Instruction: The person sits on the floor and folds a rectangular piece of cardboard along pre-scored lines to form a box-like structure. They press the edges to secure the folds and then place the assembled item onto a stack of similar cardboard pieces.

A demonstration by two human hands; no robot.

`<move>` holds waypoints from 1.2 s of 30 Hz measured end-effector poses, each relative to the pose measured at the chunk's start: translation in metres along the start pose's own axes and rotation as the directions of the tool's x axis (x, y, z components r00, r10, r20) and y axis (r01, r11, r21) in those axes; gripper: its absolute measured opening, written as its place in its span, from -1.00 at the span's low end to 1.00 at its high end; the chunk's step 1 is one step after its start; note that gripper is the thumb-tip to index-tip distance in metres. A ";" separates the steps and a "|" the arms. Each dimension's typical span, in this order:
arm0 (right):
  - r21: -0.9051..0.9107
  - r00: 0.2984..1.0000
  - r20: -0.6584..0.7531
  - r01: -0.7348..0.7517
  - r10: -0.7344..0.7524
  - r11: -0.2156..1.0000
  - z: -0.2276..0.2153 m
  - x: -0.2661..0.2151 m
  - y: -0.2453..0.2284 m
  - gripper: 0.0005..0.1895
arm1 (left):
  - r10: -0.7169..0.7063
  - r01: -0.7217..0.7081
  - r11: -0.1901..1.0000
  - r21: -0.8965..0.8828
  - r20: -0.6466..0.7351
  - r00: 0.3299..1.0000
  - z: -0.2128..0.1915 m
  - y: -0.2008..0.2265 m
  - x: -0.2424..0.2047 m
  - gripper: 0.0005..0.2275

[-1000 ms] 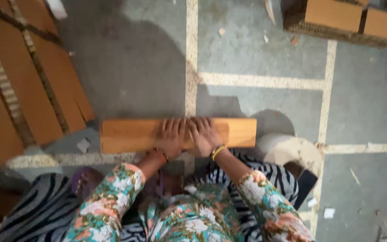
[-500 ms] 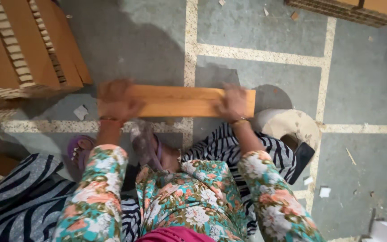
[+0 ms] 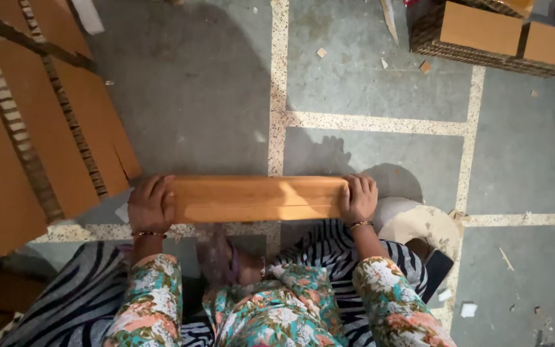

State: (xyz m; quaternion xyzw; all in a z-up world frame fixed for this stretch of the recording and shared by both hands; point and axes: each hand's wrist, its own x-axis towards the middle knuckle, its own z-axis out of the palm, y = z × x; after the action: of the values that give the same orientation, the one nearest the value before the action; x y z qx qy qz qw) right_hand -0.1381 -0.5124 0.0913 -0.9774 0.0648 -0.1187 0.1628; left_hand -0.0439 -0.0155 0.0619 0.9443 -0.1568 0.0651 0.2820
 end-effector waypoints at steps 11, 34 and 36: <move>-0.096 0.999 -0.001 -0.050 0.051 0.994 0.009 -0.005 0.005 -0.75 | 0.089 -0.084 0.992 0.097 -0.058 0.994 0.005 -0.003 -0.003 -0.75; 0.147 0.998 0.065 -0.031 0.022 0.989 0.063 0.016 -0.168 -0.76 | -0.038 0.028 0.991 0.130 0.078 0.996 0.118 0.176 0.029 -0.73; 0.134 0.999 0.048 -0.025 0.019 0.991 0.064 0.014 -0.169 -0.77 | -0.024 0.013 0.986 0.165 0.065 0.998 0.120 0.173 0.027 -0.74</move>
State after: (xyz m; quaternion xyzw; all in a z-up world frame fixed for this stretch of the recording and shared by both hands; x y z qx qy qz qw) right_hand -0.0932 -0.3372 0.0918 -0.9658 0.0635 -0.0980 0.2313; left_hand -0.0724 -0.2261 0.0560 0.9673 -0.1514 0.0438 0.1985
